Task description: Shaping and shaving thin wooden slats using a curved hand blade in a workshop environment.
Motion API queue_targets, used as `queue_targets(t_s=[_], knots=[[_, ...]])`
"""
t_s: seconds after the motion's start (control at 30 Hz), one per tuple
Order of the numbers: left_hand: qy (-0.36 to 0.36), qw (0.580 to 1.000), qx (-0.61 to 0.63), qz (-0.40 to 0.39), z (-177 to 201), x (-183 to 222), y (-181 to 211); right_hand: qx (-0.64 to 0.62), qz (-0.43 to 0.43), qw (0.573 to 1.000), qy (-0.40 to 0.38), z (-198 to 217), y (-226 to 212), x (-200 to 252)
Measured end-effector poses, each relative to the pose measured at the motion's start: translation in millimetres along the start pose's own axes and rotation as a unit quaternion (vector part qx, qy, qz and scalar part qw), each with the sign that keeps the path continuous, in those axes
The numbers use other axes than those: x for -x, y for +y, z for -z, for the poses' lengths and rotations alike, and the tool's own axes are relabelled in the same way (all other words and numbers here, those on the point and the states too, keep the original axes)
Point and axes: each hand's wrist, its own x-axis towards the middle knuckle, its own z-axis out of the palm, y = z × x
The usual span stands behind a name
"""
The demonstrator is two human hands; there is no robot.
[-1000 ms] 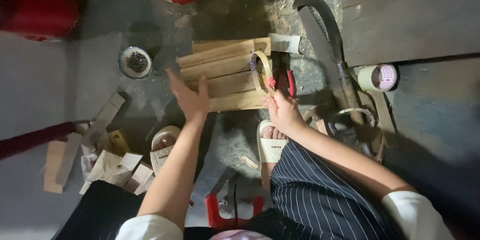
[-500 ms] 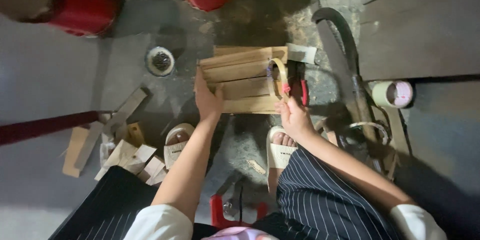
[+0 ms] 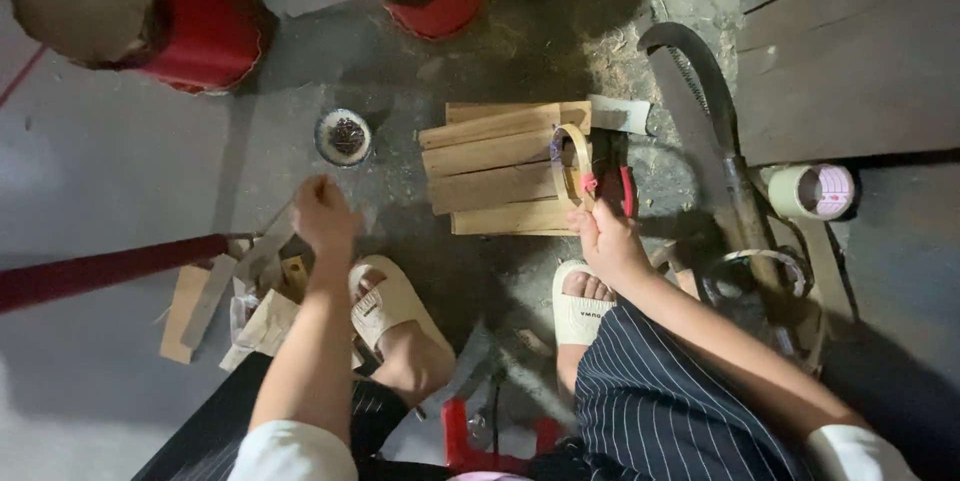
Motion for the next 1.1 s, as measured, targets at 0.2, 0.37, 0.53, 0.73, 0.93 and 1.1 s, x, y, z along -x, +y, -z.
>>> queue_targets(t_s=[0.2,0.37,0.53,0.73,0.93,1.1], knots=[[-0.064,0.986,-0.150,-0.041,15.7,-46.0,16.8,-0.009,-0.010,1.000,-0.008,1.1,1.1,0.5],[-0.103,0.951,-0.256,-0.142,-27.0,-79.6,13.8,0.003,-0.014,1.000,-0.016,-4.2,9.3,-0.9],[-0.136,0.930,-0.294,-0.173,-56.3,-106.3,12.9,0.010,0.001,1.000,-0.006,-6.7,16.5,1.4],[-0.188,0.915,-0.325,-0.144,-25.9,-88.8,61.9,0.032,0.003,0.999,-0.010,-13.3,37.1,9.9],[-0.143,0.918,-0.338,-0.151,-34.1,-95.8,34.7,0.004,0.010,1.000,-0.020,-9.6,30.6,4.1],[-0.134,0.955,-0.250,-0.081,-20.7,-107.0,37.8,-0.036,0.014,0.999,-0.015,-8.6,27.6,1.0]])
